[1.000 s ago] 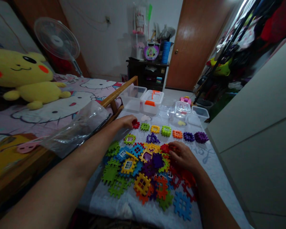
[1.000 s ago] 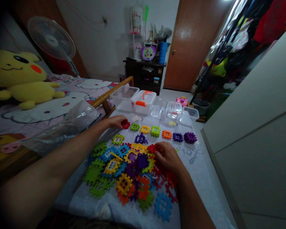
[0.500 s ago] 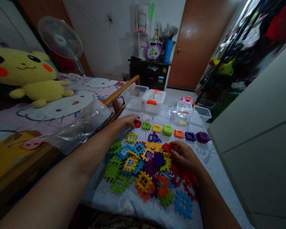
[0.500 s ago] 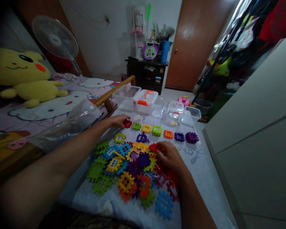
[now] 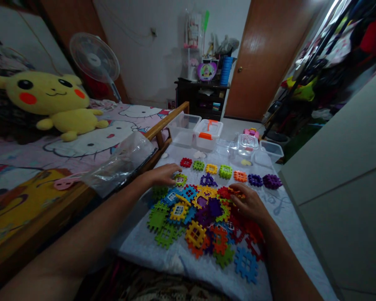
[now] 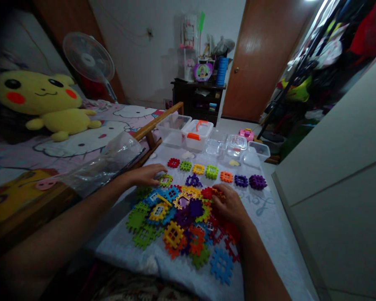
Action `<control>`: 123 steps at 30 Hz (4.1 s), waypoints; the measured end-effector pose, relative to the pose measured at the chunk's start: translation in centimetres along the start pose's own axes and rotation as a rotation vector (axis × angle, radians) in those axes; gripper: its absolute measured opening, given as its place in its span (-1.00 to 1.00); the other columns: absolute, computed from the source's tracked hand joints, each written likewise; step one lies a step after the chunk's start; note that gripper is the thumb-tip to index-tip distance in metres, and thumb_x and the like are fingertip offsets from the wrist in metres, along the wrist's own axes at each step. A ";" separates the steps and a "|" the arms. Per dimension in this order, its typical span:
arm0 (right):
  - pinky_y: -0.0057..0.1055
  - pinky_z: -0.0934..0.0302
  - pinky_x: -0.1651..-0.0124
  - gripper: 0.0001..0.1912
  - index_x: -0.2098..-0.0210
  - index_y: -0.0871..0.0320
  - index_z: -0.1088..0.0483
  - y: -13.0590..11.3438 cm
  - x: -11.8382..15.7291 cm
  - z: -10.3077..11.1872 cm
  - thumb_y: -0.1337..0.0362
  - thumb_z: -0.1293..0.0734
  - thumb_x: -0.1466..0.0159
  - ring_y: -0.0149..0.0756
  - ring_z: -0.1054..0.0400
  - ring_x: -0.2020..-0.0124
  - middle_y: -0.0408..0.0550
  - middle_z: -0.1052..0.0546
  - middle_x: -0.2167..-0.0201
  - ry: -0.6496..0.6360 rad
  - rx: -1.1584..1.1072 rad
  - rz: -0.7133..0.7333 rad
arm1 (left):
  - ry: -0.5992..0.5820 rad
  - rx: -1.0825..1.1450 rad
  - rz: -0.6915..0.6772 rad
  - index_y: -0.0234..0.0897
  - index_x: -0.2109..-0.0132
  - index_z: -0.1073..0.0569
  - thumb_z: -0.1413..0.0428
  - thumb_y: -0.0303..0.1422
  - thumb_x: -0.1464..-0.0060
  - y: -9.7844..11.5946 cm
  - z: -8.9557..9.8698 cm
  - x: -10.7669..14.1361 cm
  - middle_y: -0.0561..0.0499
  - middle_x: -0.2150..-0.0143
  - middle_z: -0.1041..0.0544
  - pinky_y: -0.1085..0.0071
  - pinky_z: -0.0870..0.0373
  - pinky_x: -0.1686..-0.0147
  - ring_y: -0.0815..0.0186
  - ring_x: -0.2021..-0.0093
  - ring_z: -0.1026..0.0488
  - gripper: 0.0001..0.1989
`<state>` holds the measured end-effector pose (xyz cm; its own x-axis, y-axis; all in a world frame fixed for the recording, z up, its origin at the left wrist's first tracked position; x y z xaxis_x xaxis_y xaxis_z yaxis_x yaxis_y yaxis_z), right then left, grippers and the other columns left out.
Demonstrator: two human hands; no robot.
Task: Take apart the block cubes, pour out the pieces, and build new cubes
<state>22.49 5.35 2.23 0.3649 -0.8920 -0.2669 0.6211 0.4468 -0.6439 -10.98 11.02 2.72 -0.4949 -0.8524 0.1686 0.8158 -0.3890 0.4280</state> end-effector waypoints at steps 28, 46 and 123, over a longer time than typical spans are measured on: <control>-0.18 -0.39 0.12 -0.72 0.13 0.16 -0.47 0.7 0.0 -0.1 0.20 -0.27 -0.23 -0.12 -0.50 0.16 0.08 -0.59 0.18 -0.029 0.018 -0.038 | 0.155 0.048 0.017 -0.17 -0.15 -0.43 -0.05 -0.40 -0.14 2.5 0.8 -0.9 -0.11 -0.17 -0.47 0.22 -0.32 -0.13 0.10 -0.10 -0.42 -0.58; -0.23 -0.38 0.16 -0.73 0.15 0.13 -0.47 0.8 0.0 -0.4 0.17 -0.28 -0.22 -0.15 -0.51 0.22 0.06 -0.60 0.21 -0.038 -0.001 -0.035 | -0.091 0.097 0.216 -0.35 -0.20 -0.35 -0.21 -0.37 0.15 -2.0 -0.7 5.1 -0.17 -0.09 -0.50 0.33 -0.40 -0.06 0.12 -0.07 -0.47 -0.31; -0.15 -0.38 0.04 -0.73 0.13 0.11 -0.50 1.0 0.0 -0.4 0.20 -0.29 -0.22 -0.10 -0.49 0.11 0.06 -0.59 0.15 -0.010 0.031 0.013 | 0.214 -0.245 -0.008 -0.25 -0.26 -0.35 -0.18 -0.25 -0.02 2.0 0.7 0.9 -0.16 -0.14 -0.54 0.26 -0.35 -0.11 0.05 -0.10 -0.49 -0.37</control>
<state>22.84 5.81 1.27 0.3803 -0.8853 -0.2678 0.6376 0.4607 -0.6175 -10.01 9.67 4.34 -0.4488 -0.8929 -0.0357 0.8727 -0.4466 0.1973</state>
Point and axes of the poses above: each hand's wrist, its own x-axis away from the middle knuckle, its own z-axis out of the back of the hand, y = z × x, the point moved 5 cm from there along -x, towards the middle knuckle
